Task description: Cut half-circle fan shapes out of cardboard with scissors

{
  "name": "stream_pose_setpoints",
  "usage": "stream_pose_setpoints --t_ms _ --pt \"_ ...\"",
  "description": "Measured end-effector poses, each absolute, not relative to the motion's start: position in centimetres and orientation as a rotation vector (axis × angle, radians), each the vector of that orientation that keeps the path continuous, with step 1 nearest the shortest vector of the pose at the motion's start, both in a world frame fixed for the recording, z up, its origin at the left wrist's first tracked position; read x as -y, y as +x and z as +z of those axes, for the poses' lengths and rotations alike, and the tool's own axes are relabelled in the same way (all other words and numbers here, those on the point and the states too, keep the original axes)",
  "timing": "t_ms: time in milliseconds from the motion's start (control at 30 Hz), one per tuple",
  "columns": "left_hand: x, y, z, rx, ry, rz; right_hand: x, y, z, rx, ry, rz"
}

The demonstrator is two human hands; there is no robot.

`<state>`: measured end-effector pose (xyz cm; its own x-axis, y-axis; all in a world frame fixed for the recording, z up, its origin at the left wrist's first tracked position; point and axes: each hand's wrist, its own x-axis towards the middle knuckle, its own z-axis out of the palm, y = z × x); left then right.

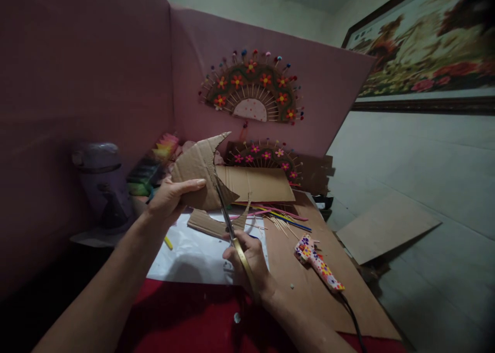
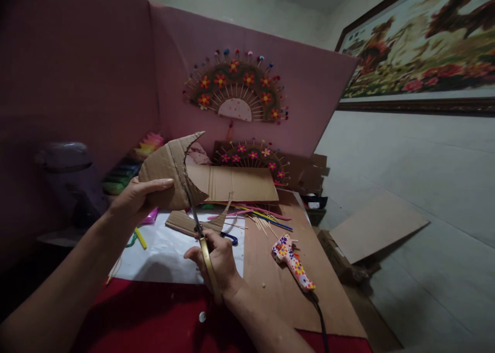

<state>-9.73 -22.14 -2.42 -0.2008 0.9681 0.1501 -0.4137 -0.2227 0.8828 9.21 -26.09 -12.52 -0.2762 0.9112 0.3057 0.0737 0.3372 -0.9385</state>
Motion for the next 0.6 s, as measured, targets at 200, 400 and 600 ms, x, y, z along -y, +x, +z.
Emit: stream_pose_setpoints --t_ms 200,400,600 --pt "22.4 -9.5 -2.2 -0.822 0.913 1.657 26.2 9.4 -12.2 1.655 -0.925 1.032" --pt "22.4 -9.2 -2.5 -0.824 0.899 1.647 26.4 10.1 -11.5 1.672 -0.861 1.123" --pt "22.3 -8.9 -3.0 -0.823 0.927 1.624 26.0 10.3 -12.1 1.712 -0.837 1.104"
